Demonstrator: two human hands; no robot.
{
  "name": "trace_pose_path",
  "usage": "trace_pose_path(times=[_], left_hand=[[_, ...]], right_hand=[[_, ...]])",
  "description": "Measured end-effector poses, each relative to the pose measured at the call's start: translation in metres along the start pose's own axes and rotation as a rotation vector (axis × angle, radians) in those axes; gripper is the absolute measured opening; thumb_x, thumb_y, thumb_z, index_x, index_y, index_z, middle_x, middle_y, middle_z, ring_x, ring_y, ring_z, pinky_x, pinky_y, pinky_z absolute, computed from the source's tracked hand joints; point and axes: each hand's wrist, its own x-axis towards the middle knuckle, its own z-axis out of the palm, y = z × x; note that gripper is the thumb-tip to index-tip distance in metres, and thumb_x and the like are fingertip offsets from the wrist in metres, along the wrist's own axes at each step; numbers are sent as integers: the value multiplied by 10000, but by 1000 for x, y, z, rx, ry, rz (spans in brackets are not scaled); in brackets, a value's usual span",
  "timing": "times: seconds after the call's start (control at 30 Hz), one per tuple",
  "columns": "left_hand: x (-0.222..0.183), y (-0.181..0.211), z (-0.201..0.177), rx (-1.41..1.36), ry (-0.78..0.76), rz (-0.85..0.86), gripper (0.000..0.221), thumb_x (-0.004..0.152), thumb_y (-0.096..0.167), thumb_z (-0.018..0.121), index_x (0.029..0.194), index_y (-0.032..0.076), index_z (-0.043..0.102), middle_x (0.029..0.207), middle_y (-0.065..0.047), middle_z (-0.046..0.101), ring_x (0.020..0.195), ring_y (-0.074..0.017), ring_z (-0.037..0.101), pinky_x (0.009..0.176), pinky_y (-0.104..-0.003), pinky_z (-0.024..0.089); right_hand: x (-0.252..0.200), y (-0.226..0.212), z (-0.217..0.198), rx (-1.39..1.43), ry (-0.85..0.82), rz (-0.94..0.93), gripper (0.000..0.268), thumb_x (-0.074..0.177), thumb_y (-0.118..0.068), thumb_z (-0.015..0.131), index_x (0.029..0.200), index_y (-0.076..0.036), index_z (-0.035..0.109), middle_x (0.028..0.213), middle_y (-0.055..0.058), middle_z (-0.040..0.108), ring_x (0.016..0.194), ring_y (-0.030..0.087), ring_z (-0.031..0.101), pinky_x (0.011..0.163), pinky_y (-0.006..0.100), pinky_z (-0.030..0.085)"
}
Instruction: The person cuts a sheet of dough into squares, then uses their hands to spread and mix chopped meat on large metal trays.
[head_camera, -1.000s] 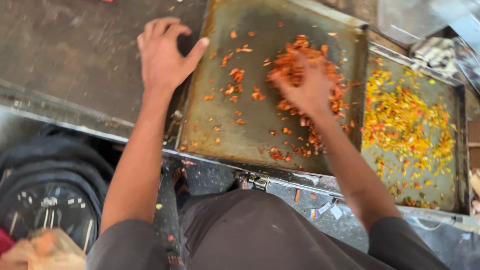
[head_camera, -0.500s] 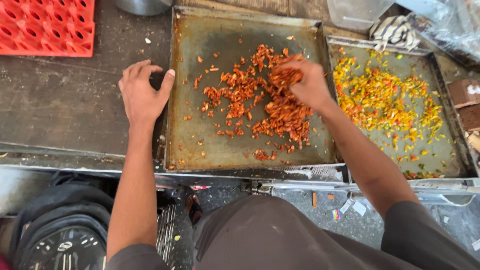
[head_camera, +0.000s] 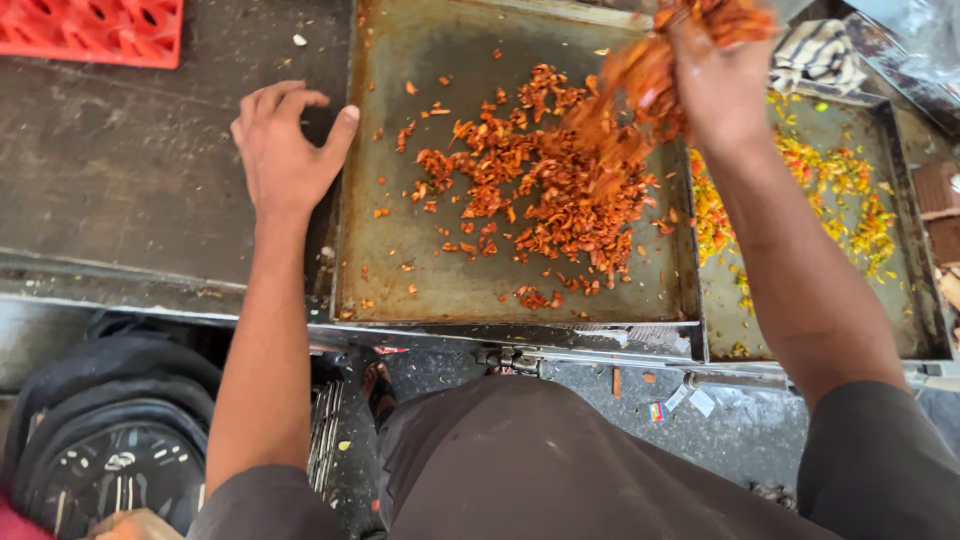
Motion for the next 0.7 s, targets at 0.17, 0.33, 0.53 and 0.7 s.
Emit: trace_pose_path(times=[0.17,0.33,0.53,0.7], left_hand=[[0,1,0,-2,11,-13,339,960,407,832,1054,93,747,1288,-129,672,1263,-344,531,1049,-504,382],[1,3,-1,-17,39,-1,338,947,410,827,1040,94,749,1281,-135,673,1260,-342,537,1045,-503,384],[0,1,2,-8,77,3,335,911,414,820,999,98,752,1208,-118,678,1218,-338,545,1001,-492,382],[2,3,1,-31,106,9,394,972,480,805,979,91,745,1168,-112,677,1174,-324,557,958,-479,391]], right_hand=[[17,3,-1,146,-153,483,222,995,-173,810,1125,-47,680,972,53,676,903,228,656,745,382,591],[5,-13,25,-210,-1144,555,603,791,-380,838,1324,-208,617,1194,-43,671,1047,163,674,715,345,617],[25,35,63,-417,-812,512,748,898,-505,801,1454,-55,581,1327,268,636,1225,375,632,977,476,498],[9,50,139,-363,-810,528,937,837,-660,688,1530,-99,402,1481,205,507,1329,312,544,1101,444,431]])
